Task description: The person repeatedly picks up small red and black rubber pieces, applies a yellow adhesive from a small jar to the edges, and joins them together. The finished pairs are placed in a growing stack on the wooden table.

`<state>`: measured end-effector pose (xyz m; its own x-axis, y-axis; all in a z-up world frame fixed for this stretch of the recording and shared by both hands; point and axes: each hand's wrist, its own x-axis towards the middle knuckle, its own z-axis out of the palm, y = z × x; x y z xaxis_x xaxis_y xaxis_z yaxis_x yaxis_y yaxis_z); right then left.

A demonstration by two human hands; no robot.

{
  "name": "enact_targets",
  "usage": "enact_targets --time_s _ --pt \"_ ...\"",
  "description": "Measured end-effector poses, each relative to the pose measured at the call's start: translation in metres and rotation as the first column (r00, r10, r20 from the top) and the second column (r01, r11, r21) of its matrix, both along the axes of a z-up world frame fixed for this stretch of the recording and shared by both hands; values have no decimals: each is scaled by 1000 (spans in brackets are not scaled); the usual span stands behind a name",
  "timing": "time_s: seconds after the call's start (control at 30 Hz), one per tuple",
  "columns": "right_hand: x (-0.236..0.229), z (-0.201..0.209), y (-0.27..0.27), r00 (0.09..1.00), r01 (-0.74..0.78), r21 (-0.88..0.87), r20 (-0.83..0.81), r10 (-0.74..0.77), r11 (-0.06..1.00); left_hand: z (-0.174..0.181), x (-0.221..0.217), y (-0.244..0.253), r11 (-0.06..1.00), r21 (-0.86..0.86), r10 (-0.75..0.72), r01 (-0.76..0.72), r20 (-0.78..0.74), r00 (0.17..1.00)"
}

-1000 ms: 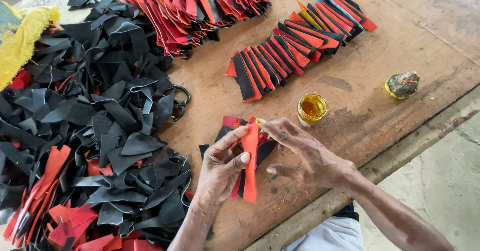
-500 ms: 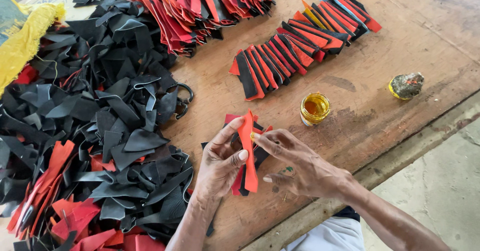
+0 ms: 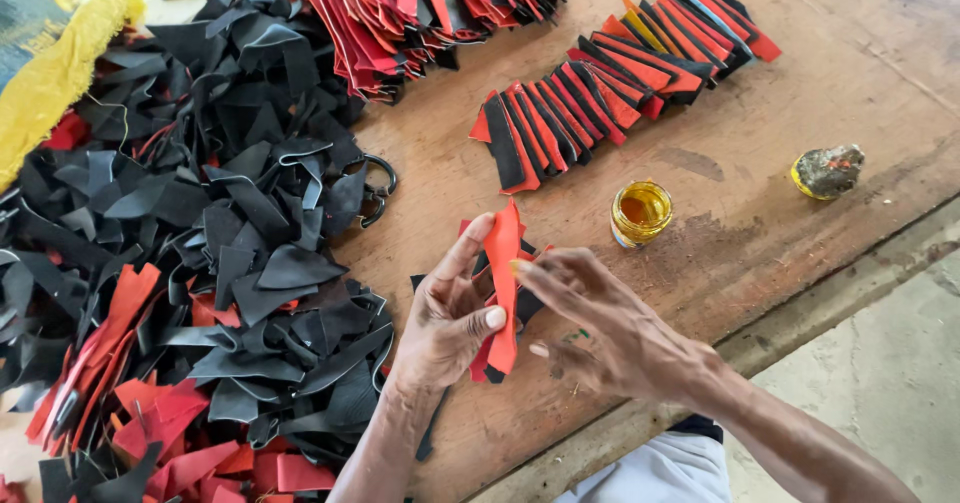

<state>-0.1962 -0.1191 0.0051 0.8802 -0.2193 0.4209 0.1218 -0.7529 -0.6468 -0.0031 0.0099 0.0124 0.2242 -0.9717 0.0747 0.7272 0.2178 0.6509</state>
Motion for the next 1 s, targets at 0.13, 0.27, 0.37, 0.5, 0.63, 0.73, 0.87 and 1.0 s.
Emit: enact_targets --time_s 0.13,0.27,0.37,0.5,0.63,0.73,0.87,1.0 --pt "6 0 6 996 -75 -32 -51 74 997 3 2 -1 999 -17 30 -30 -14 999" --pt "-11 -8 22 973 -179 -153 122 198 972 0 6 -1 996 11 92 -92 -11 996" --pt "-14 -16 24 983 -171 9 75 170 985 -1 5 0 994 21 108 -108 -8 994" --pt "-3 -15 22 992 -45 -28 117 48 999 -1 3 -2 991 30 127 -127 0 992" --pt "-5 -9 32 978 -170 -160 97 187 972 -8 6 -1 990 30 136 -135 -64 989" --pt "-8 -11 33 981 -161 -121 93 172 980 -17 5 -1 994 39 107 -102 -167 980" --pt "-3 -9 15 998 -34 -114 39 39 993 -19 1 -2 997 49 61 -55 -119 991" --pt "4 0 -5 998 66 -306 1 -69 950 -16 -3 -1 997 81 21 -12 -103 994"
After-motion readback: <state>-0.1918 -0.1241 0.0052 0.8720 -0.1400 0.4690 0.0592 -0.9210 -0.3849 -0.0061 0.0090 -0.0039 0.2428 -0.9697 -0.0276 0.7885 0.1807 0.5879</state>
